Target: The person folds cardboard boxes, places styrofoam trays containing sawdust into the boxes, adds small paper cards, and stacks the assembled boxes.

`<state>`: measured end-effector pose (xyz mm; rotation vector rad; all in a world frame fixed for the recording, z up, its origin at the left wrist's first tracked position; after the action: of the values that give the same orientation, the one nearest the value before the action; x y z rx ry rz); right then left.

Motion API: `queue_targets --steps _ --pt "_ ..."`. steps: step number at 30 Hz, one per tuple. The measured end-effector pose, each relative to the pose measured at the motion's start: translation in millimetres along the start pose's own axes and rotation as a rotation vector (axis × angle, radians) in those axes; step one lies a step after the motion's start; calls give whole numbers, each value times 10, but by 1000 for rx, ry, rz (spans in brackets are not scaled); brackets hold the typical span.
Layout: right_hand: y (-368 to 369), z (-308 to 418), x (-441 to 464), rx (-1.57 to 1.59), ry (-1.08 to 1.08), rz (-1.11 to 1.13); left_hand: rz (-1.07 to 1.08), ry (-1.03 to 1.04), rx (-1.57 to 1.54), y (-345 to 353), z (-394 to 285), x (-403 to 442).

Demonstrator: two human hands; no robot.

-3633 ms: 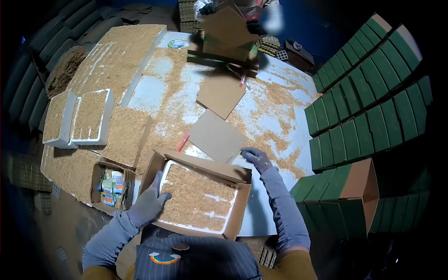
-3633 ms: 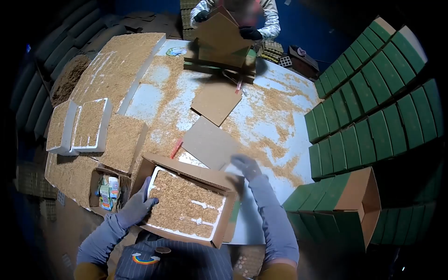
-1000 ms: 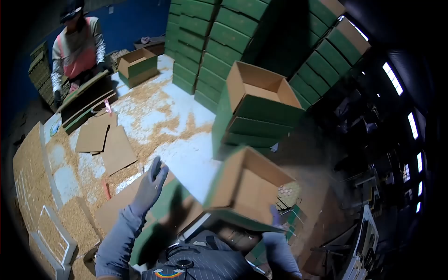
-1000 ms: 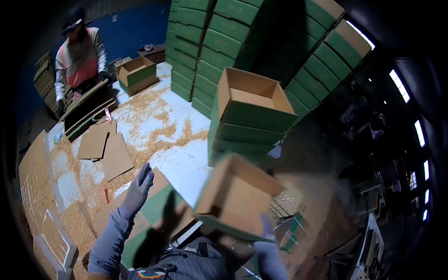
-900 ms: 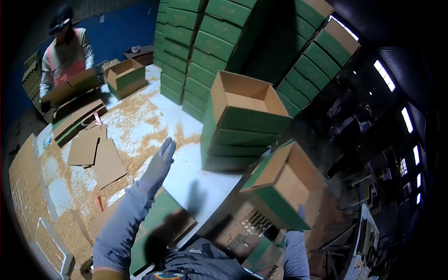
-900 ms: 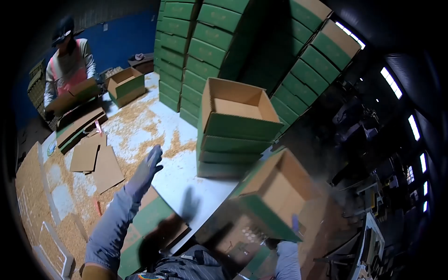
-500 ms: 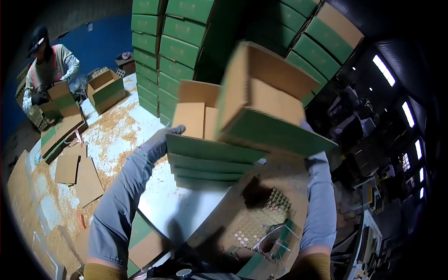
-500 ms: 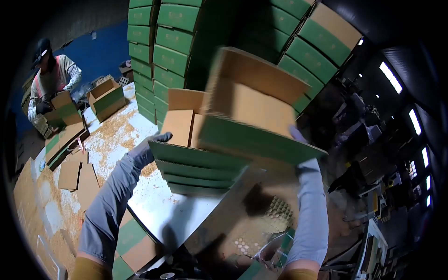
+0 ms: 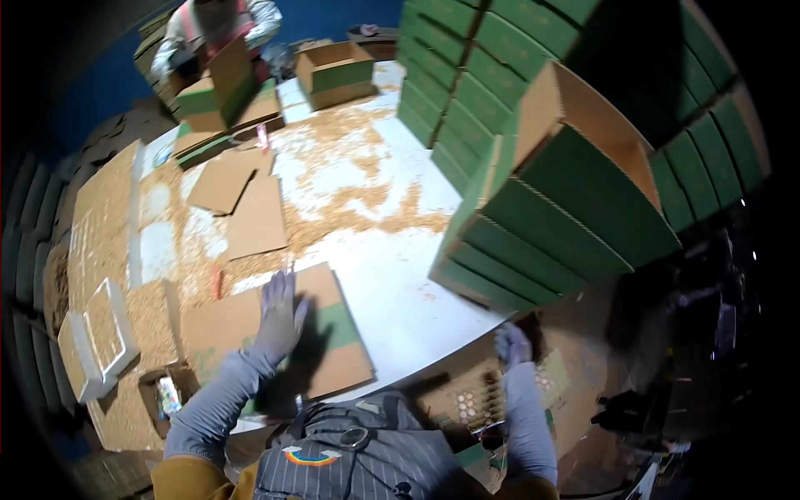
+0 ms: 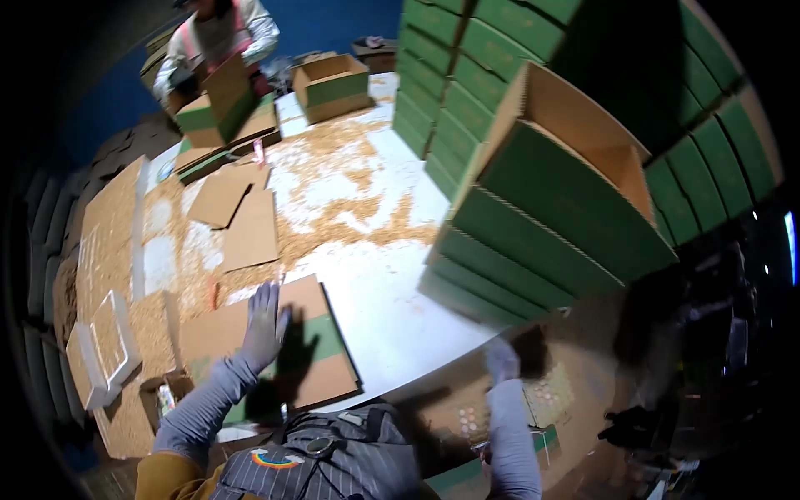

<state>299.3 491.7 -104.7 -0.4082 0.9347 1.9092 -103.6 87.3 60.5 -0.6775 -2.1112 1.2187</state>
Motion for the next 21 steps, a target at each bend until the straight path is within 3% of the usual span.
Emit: queue_targets --steps 1,2,3,5,7,9,11,12,13,15,17,19,21 --pt "482 -512 -186 -97 -33 -229 120 -50 187 65 289 -460" --pt "956 -904 -199 -317 -13 -159 213 -113 204 172 457 -849" --pt "1232 -1365 -27 -337 -7 -2 243 -122 198 251 420 -1103" --pt "2274 -1634 -259 -453 15 -21 280 -34 143 331 78 -1261" --pt "2552 -1793 156 -890 -312 120 411 63 -98 361 -258 -1215" --pt "2640 -1532 157 -876 -59 60 271 90 -254 193 -232 -1161" --pt "3065 -1093 -310 -506 -1 133 -19 -25 -197 -496 143 -1001" --pt "3331 -871 -538 -439 -76 234 -113 -111 -63 -1023 301 -896" --pt "3555 -703 -762 -364 -145 332 -339 -119 158 -1480 449 -872" --pt "3939 -528 -1089 -410 -294 469 -493 -145 392 -2198 541 -765" --pt "4091 -484 -1144 -765 -442 515 -218 -158 269 -2383 792 -805" --pt "4229 -397 -1471 -1008 -1111 332 -201 -121 170 -2525 766 -899" --pt "4583 -361 -2120 -943 -1445 433 257 -503 -125 -2513 700 -1017"
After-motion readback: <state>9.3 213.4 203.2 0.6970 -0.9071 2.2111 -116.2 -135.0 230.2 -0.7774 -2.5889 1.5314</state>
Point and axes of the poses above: each hand's wrist, its own x-axis towards the middle knuckle, its own y-axis out of the palm, z = x × y, the point moved 5 cm from there along x, towards the middle knuckle, and after that the axes turned 7 degrees about -z, right-handed, at the moved point
